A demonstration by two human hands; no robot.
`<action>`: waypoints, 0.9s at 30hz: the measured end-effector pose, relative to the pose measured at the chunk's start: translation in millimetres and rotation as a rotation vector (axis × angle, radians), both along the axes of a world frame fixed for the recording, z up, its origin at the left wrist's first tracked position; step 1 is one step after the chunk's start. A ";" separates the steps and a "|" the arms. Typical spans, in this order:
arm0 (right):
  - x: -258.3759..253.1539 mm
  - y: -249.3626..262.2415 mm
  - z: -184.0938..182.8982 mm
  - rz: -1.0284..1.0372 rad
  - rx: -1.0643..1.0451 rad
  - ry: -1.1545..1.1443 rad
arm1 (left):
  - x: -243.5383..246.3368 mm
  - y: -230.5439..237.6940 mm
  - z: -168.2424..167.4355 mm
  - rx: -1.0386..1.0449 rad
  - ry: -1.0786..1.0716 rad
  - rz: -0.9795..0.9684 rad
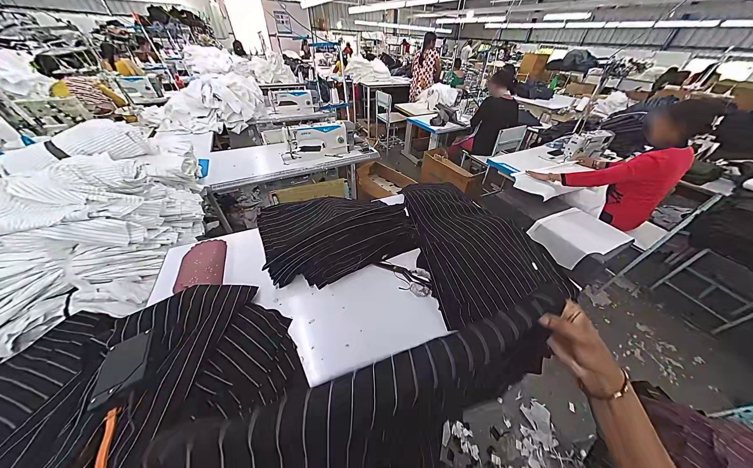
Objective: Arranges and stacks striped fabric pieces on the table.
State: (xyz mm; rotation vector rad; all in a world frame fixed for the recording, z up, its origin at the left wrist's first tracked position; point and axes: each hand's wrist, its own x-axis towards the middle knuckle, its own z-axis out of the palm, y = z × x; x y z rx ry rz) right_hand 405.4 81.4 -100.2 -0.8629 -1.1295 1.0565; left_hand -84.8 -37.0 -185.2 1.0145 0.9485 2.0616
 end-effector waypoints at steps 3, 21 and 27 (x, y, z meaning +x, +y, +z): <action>-3.6 13.6 14.9 -0.095 0.007 -0.152 | -10.1 28.2 60.2 -0.155 0.144 0.070; 50.6 15.3 179.8 -0.006 0.456 -0.685 | -161.0 114.9 152.5 0.300 0.616 -0.305; 56.4 42.9 177.7 -0.378 0.513 -1.255 | -110.3 107.4 188.5 -0.094 0.904 0.021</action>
